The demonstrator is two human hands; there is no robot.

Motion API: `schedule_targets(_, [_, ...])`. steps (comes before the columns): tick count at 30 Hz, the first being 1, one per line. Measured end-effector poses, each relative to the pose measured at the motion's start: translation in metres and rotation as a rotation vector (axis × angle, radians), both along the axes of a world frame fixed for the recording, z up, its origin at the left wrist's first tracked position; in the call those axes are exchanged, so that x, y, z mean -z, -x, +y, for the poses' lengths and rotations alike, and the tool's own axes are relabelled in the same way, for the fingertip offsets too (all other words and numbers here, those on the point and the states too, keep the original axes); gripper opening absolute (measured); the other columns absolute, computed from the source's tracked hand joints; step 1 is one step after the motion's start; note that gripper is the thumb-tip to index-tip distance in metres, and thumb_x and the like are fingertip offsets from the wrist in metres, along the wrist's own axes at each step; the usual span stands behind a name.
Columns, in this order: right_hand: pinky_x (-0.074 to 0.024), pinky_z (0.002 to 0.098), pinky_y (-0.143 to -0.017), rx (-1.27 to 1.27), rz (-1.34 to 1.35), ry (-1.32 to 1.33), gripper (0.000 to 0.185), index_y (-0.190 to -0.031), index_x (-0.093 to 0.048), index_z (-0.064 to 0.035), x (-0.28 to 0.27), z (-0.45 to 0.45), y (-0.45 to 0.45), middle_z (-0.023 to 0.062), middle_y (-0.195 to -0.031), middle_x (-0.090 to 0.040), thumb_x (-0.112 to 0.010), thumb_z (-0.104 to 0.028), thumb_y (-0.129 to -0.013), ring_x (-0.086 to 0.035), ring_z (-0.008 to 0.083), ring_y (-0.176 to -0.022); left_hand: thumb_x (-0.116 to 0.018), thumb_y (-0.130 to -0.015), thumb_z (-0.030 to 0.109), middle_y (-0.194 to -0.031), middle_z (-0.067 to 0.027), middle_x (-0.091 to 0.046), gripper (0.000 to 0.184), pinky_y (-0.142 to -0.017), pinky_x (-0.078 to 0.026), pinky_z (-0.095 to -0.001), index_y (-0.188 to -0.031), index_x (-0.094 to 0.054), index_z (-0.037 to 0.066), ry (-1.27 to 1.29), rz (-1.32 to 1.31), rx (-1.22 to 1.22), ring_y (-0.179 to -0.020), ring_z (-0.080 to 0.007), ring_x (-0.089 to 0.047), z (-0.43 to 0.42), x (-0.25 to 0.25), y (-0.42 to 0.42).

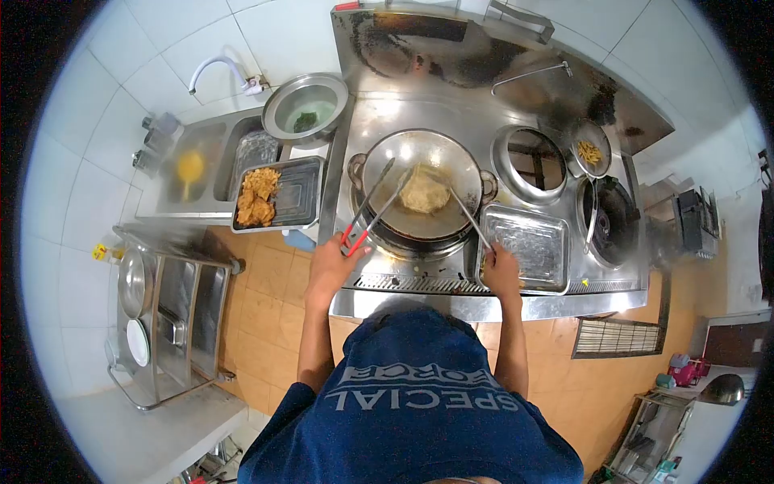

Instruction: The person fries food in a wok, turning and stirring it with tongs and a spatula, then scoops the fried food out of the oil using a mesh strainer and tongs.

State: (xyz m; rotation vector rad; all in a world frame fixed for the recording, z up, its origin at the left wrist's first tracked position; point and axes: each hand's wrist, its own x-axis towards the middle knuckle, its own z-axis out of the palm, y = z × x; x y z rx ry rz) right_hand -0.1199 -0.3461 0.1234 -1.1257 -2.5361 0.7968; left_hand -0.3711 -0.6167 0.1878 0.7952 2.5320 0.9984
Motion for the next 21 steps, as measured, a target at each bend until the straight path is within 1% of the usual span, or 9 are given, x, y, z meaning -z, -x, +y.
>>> schedule_targets(3, [-0.0484, 0.0445, -0.066, 0.002, 0.148, -0.165, 0.022, -0.106, -0.065, -0.0011, 0.009, -0.007, -0.001, 0.0220, -0.079, -0.065, -0.051, -0.016, -0.096, -0.064, 0.0377, -0.070, -0.079, -0.079, 0.043, -0.066, -0.0229, -0.061, 0.048, -0.061, -0.046, -0.0466, -0.082, -0.057, 0.001, 0.063, 0.008, -0.013, -0.067, -0.0411, -0.063, 0.001, -0.009, -0.004])
schedule_targets(6, [-0.0487, 0.0453, -0.070, 0.075, 0.214, 0.016, 0.020, -0.102, -0.064, -0.0001, -0.013, -0.017, 0.001, 0.0220, -0.078, -0.064, -0.051, -0.014, -0.095, -0.064, 0.0383, -0.072, -0.079, -0.079, 0.043, -0.065, -0.0229, -0.061, 0.047, -0.061, -0.046, -0.0471, -0.083, -0.058, 0.001, 0.016, 0.016, -0.006, -0.066, -0.0411, -0.063, -0.002, 0.005, -0.002])
schedule_targets(8, [-0.0476, 0.0519, -0.077, 0.066, 0.183, 0.097, 0.024, -0.105, -0.062, 0.0002, -0.015, -0.018, 0.001, 0.0280, -0.090, -0.065, -0.051, -0.019, -0.096, -0.062, 0.0474, -0.086, -0.078, -0.079, 0.043, -0.065, -0.0227, -0.061, 0.047, -0.060, -0.045, -0.0475, -0.083, -0.058, 0.001, 0.019, 0.016, 0.000, -0.066, -0.0410, -0.063, -0.002, 0.005, -0.003])
schedule_targets(11, [-0.0477, 0.0512, -0.079, -0.025, 0.047, 0.138, 0.027, -0.101, -0.062, 0.0006, 0.025, -0.004, -0.002, 0.0283, -0.092, -0.065, -0.051, -0.023, -0.096, -0.063, 0.0465, -0.089, -0.078, -0.080, 0.043, -0.064, -0.0225, -0.061, 0.047, -0.060, -0.045, -0.0477, -0.083, -0.057, 0.001, 0.029, -0.003, 0.002, -0.065, -0.0410, -0.063, -0.003, 0.003, -0.001])
schedule_targets(14, [-0.0461, 0.0512, -0.074, 0.056, 0.093, 0.076, 0.031, -0.093, -0.060, 0.0014, 0.062, 0.004, -0.004, 0.0271, -0.087, -0.064, -0.049, -0.027, -0.099, -0.061, 0.0474, -0.082, -0.077, -0.080, 0.044, -0.063, -0.0222, -0.060, 0.047, -0.059, -0.045, -0.0471, -0.083, -0.057, 0.001, 0.046, -0.021, -0.013, -0.064, -0.0409, -0.063, -0.001, -0.001, 0.000])
schedule_targets(15, [-0.0461, 0.0512, -0.074, 0.048, 0.093, 0.077, 0.031, -0.093, -0.060, 0.0014, 0.057, 0.005, 0.000, 0.0271, -0.087, -0.064, -0.049, -0.027, -0.099, -0.061, 0.0474, -0.082, -0.077, -0.080, 0.044, -0.063, -0.0220, -0.060, 0.048, -0.059, -0.045, -0.0467, -0.083, -0.057, 0.001, 0.065, -0.017, -0.024, -0.064, -0.0407, -0.062, -0.003, -0.001, 0.000])
schedule_targets(17, [-0.0390, 0.0334, -0.058, 0.120, 0.306, 0.188, 0.036, -0.084, -0.060, -0.0015, 0.027, 0.002, 0.004, 0.0042, -0.068, -0.052, -0.047, -0.030, -0.103, -0.049, 0.0152, -0.061, -0.077, -0.080, 0.045, -0.063, -0.0218, -0.060, 0.048, -0.058, -0.045, -0.0464, -0.083, -0.057, 0.001, 0.052, -0.021, -0.033, -0.063, -0.0404, -0.062, -0.005, 0.001, 0.002])
schedule_targets(20, [-0.0387, 0.0334, -0.060, -0.006, 0.381, 0.374, 0.034, -0.094, -0.061, -0.0009, -0.027, 0.000, 0.007, 0.0062, -0.068, -0.051, -0.042, -0.027, -0.104, -0.048, 0.0191, -0.062, -0.077, -0.080, 0.046, -0.062, -0.0216, -0.060, 0.050, -0.057, -0.045, -0.0459, -0.084, -0.057, 0.001, 0.024, -0.001, -0.025, -0.061, -0.0396, -0.062, -0.008, 0.009, 0.003])
schedule_targets(21, [-0.0358, 0.0271, -0.058, -0.012, 0.404, 0.507, 0.033, -0.097, -0.063, -0.0025, -0.034, -0.003, 0.008, 0.0004, -0.067, -0.044, -0.041, -0.026, -0.105, -0.043, 0.0103, -0.063, -0.078, -0.079, 0.046, -0.062, -0.0215, -0.060, 0.050, -0.056, -0.045, -0.0458, -0.084, -0.058, 0.001, 0.008, 0.023, -0.020, -0.060, -0.0391, -0.062, -0.007, 0.008, 0.004])
